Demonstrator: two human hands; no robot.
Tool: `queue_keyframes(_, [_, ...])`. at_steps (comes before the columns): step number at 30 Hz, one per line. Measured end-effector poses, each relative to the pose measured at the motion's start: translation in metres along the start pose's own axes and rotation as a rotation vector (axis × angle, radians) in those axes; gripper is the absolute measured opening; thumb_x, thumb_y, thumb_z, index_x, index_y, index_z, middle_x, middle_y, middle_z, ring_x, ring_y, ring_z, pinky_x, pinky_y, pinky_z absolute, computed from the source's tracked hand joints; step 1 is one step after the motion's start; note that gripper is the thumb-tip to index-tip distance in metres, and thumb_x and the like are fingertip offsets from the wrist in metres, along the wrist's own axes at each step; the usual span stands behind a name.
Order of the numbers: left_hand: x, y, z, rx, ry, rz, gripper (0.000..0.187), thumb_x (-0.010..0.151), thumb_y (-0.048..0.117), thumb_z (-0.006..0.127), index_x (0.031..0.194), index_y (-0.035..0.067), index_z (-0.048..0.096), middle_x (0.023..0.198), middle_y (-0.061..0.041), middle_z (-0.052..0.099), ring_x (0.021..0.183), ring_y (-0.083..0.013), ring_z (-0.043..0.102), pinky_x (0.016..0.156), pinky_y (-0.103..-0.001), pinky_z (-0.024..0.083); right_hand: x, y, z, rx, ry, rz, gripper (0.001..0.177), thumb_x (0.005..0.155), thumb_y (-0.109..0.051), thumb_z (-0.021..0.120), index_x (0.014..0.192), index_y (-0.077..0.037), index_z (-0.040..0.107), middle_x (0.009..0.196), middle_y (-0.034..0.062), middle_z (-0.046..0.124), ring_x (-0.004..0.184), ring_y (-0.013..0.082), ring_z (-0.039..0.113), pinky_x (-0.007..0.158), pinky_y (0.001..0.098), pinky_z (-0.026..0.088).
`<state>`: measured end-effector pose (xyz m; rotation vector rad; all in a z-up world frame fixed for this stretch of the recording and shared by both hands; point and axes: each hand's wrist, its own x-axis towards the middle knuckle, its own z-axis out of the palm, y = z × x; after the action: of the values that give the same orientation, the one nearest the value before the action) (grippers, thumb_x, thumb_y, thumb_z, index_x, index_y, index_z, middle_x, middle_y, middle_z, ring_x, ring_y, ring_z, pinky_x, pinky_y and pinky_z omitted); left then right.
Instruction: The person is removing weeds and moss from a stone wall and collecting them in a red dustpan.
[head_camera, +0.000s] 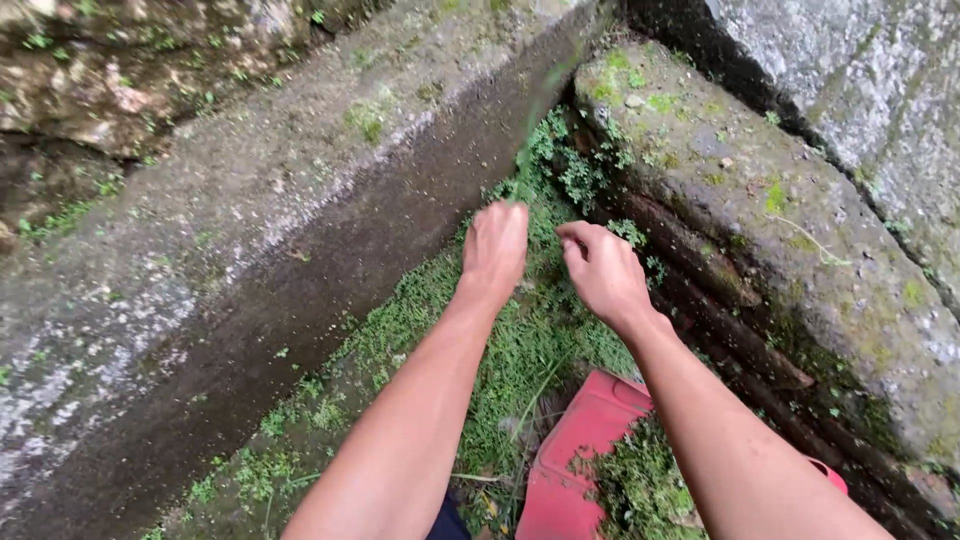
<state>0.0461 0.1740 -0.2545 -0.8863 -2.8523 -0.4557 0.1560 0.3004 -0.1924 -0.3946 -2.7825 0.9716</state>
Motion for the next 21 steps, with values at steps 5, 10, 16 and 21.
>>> queue_keyframes(5, [-0.028,-0.005,-0.024,-0.011,-0.241,0.004,0.032,0.101,0.008,0.045,0.126,-0.002,0.062,0.113,-0.023,0.069,0.102,-0.0363,0.070,0.086,-0.049,0.058,0.022,-0.023,0.011,0.169,0.109,0.037,0.029,0.098,-0.019,0.054,0.117,-0.008,0.072,0.110,0.0139,0.077,0.098,0.0331,0.074,0.088,0.0428,0.057])
queue_keyframes(10, [-0.062,0.000,-0.030,0.100,-0.188,0.223,0.052,0.082,0.009,0.051,0.133,-0.001,0.059,0.151,-0.019,0.049,0.136,-0.0350,0.043,0.108,-0.064,0.033,0.058,-0.023,0.061,0.377,0.155,0.126,0.036,0.098,-0.027,0.060,0.125,-0.006,0.069,0.111,0.0172,0.077,0.100,0.0279,0.075,0.090,0.0394,0.057])
queue_keyframes(16, [-0.075,0.011,-0.072,0.112,-0.597,0.166,0.042,0.090,0.010,0.060,0.132,0.004,0.062,0.153,-0.018,0.045,0.149,-0.0334,0.033,0.120,-0.061,0.026,0.057,-0.030,0.089,-0.447,0.071,-0.102,0.051,0.088,-0.034,0.071,0.116,0.007,0.058,0.117,0.0244,0.064,0.112,0.0424,0.064,0.075,0.0481,0.057])
queue_keyframes(21, [-0.072,0.003,-0.111,-0.093,-0.631,0.060,0.032,0.097,0.020,0.061,0.126,0.008,0.067,0.142,-0.016,0.053,0.139,-0.0334,0.044,0.113,-0.059,0.037,0.095,0.017,0.109,-0.640,0.010,-0.164,0.016,0.097,-0.010,0.059,0.099,-0.005,0.074,0.112,0.0213,0.066,0.091,0.0338,0.074,0.075,0.0429,0.062])
